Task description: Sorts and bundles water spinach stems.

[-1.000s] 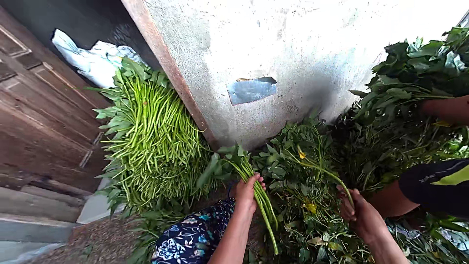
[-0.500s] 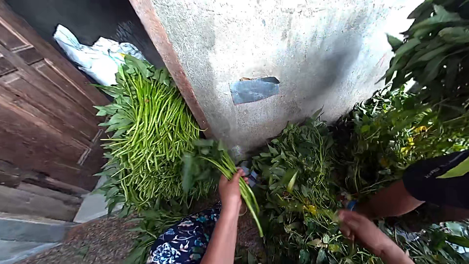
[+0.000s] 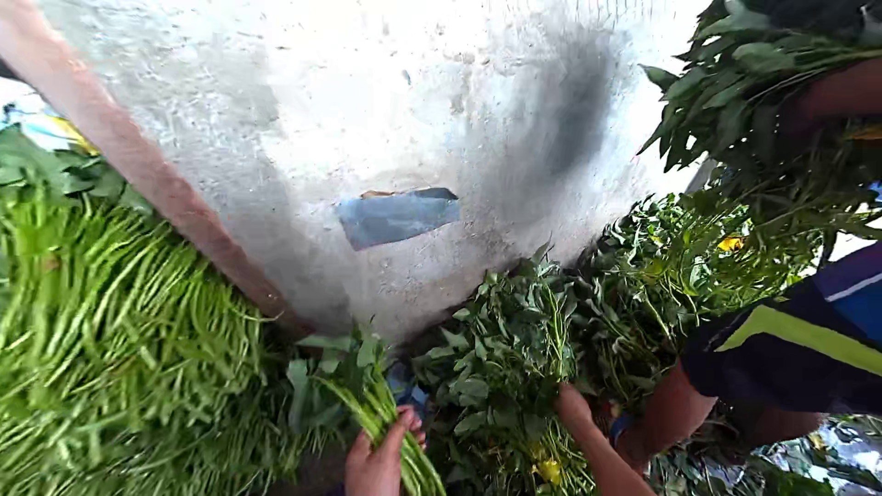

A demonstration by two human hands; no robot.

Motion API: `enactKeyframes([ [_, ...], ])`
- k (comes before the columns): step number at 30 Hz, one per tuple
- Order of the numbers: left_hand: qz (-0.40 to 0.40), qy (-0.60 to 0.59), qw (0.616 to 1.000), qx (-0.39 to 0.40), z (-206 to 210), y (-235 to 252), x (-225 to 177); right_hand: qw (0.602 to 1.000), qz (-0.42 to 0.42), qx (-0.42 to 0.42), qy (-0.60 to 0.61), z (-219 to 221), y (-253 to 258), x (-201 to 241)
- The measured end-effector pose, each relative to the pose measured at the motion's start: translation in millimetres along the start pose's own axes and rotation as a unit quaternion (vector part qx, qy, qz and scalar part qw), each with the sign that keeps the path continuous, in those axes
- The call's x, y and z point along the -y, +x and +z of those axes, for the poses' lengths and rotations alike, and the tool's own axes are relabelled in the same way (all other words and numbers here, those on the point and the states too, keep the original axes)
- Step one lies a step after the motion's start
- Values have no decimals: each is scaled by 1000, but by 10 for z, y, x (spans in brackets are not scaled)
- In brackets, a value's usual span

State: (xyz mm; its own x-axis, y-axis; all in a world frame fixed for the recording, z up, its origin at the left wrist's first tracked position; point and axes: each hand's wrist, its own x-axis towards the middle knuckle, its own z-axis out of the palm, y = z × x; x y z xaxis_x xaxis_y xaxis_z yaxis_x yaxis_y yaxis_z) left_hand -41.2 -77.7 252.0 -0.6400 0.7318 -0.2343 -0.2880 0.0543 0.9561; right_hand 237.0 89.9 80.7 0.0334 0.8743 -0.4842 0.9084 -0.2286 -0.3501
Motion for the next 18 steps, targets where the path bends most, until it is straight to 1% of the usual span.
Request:
enactKeyframes([
  [2,-8,-9,1000,2,2,40,22,1000,1,13,-28,20,38,64],
  [4,-15,-15,1000,-3,8,50,43,999,-28,24,-4,-56,48,12],
  [6,-26,-20,999,-6,6,30,72,995,-58,50,61,-237,10,-75],
  [8,-38,-28,999,-6,-25,14,107,980,-86,93,155,-487,-99,-88],
  [11,-66,-44,997,5,-46,-7,122,937,-135,153,285,-877,-452,-20],
  [13,-96,-67,993,16,-35,-26,95,902,-145,180,366,-978,-686,18],
  [14,-112,-81,990,18,-34,-35,81,874,-139,189,424,-965,-831,49],
  [16,-131,-98,986,24,-42,-25,55,802,-151,202,542,-878,-1156,169],
  [17,-134,-103,985,26,-51,-19,56,785,-165,204,562,-807,-1294,219],
  [18,-136,-103,985,31,-58,-17,66,793,-175,190,552,-704,-1392,244],
])
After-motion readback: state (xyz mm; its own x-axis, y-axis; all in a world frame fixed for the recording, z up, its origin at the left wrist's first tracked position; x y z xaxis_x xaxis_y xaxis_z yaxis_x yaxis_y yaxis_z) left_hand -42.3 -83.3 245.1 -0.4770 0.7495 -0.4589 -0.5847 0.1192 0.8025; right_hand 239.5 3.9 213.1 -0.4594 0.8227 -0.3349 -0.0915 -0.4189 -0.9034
